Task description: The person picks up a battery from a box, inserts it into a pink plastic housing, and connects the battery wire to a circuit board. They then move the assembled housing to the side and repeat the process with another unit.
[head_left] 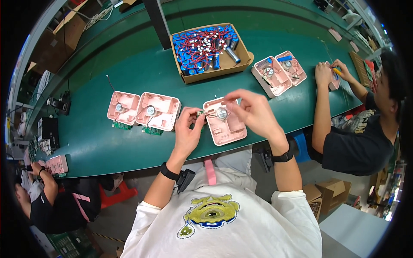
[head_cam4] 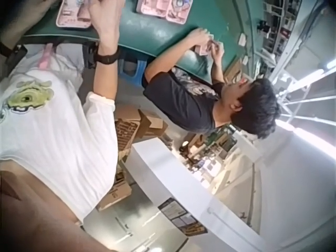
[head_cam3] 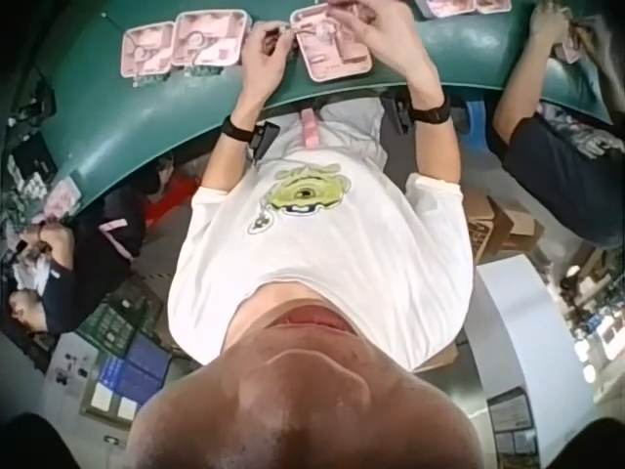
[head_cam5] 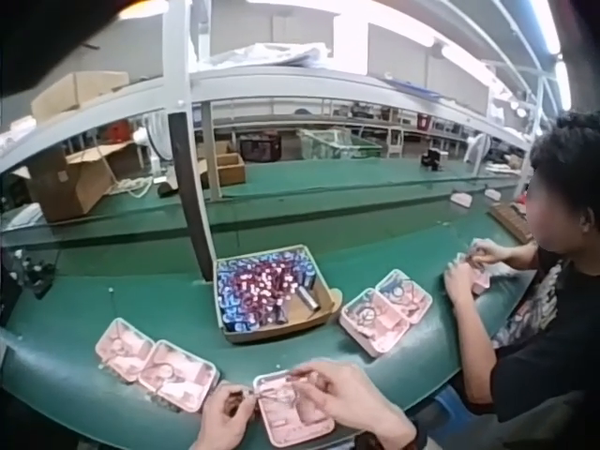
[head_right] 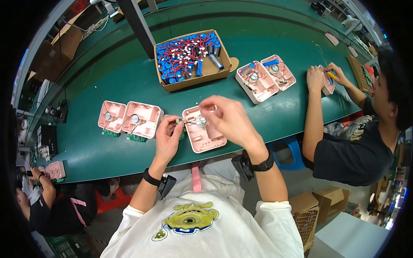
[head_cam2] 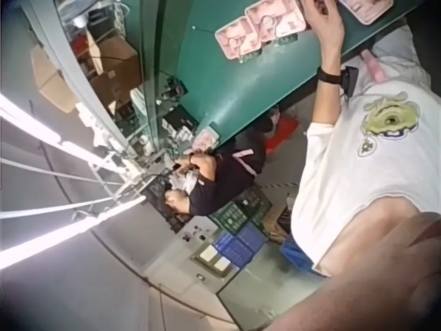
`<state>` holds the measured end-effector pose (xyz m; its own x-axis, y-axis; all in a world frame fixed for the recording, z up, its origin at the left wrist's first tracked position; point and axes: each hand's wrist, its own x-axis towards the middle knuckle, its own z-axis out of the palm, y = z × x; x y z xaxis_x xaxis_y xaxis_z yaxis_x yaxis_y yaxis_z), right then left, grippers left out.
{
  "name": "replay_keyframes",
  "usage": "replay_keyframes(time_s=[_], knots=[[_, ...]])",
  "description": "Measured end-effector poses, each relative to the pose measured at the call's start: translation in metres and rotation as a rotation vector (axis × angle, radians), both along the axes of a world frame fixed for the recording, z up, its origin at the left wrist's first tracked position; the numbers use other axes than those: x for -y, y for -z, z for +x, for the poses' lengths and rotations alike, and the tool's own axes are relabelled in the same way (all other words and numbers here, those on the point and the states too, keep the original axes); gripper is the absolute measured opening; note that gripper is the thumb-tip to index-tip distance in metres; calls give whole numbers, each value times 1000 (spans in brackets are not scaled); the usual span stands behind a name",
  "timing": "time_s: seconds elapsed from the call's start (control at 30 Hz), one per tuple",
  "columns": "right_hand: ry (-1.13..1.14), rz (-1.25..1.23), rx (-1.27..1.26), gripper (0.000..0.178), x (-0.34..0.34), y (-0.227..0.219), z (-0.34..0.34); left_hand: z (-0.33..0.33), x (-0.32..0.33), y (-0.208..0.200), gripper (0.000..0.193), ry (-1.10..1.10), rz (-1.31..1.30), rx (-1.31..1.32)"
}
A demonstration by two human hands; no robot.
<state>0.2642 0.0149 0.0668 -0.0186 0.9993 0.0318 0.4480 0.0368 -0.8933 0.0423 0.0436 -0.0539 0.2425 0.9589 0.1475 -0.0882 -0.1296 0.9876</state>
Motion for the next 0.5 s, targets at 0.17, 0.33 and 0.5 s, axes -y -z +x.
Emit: replay_keyframes(time_s=[0.17, 0.33, 0.5], knots=[[-18, 31, 172, 21, -19, -1, 7, 0, 4, -4, 19, -23, 1, -148], [2, 113, 269, 20, -28, 11, 17, 1, 6, -2, 20, -44, 35, -171], [17, 169, 309, 20, -46, 5, 20, -1, 3, -1, 20, -40, 5, -158]])
